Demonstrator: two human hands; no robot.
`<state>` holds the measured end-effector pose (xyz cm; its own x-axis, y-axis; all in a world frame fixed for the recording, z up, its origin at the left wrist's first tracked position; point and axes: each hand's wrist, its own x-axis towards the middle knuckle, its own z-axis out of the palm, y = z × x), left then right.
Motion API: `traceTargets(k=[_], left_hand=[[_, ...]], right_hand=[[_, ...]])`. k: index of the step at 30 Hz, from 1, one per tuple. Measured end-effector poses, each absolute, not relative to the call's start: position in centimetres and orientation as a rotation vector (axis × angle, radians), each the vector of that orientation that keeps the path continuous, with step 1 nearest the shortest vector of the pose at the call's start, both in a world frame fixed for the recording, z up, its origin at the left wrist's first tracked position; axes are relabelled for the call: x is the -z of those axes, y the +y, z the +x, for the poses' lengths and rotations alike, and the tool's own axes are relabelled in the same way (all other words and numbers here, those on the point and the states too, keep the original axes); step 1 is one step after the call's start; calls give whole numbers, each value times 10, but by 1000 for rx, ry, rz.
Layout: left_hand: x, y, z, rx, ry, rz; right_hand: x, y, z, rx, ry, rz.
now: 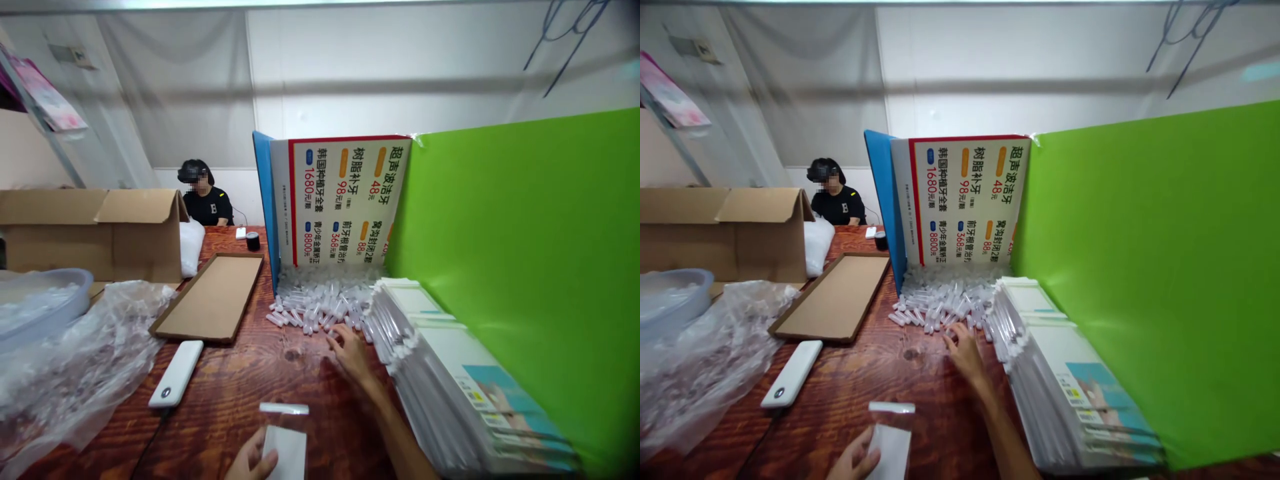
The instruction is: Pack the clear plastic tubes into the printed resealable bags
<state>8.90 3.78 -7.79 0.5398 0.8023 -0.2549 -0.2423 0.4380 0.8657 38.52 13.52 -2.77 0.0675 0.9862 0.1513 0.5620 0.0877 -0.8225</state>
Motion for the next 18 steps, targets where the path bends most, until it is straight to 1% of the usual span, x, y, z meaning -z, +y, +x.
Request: traceTargets(k=[2,4,6,8,11,15,18], left_hand=[[60,34,94,-671,664,909],[43,30,99,-638,626,888],[31,25,103,-611,603,870],[25,22,105,-573,600,868],[25,16,106,-516,660,902],[28,4,100,-487,725,992],[32,-7,88,-513,768,926]], right_hand=[[30,107,371,-871,-1597,-1454],[33,77,357,-1162,-1540,-1269],[36,50,344,-1435,-1351,-1064],[40,30,333,-1560,-1145,-959],[42,11,323,-1548,-1108,-983],[37,-9,329,-1558,-1304,-960],[38,-33,337,-1303,-1438,-1225]])
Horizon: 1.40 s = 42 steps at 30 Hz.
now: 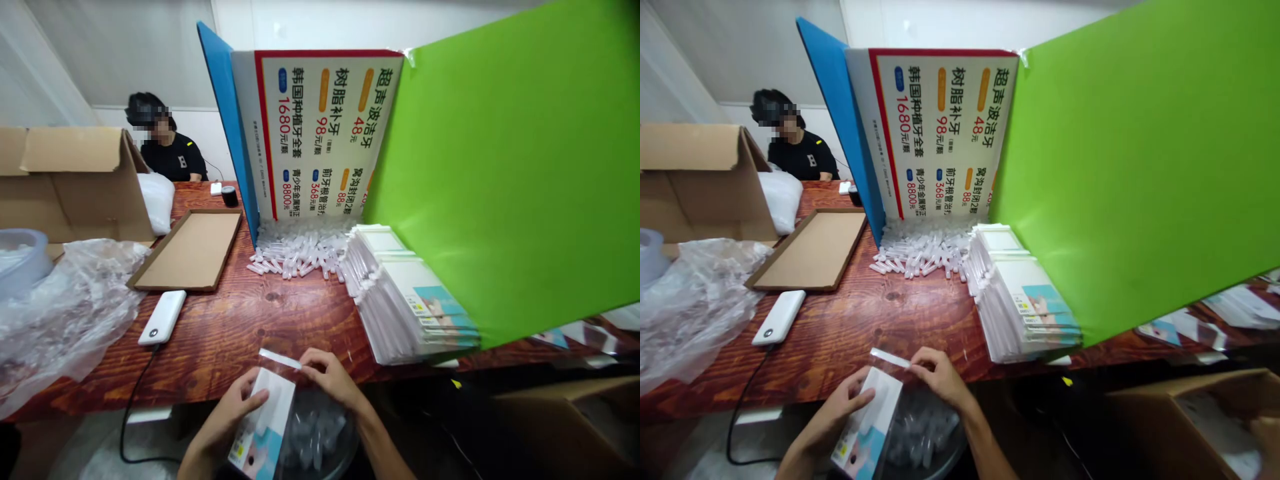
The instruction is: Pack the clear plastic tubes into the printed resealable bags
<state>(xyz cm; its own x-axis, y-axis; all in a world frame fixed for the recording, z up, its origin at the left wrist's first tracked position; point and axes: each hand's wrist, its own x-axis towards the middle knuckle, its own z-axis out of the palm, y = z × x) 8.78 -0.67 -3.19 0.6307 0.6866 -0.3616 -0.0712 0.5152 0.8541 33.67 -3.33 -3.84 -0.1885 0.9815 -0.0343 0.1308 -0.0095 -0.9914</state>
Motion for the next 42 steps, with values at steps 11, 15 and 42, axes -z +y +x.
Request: traceTargets(k=[11,15,42], left_hand=[[40,-15,77,-648,899,926],[41,-18,76,-649,919,942],[51,-5,106,-320,635,1148]], right_hand=[[100,-96,274,-902,-2128,-2035],[73,-91,298,-1050,-1887,-1856],[39,-41,329,-1533,-1301,-1110]])
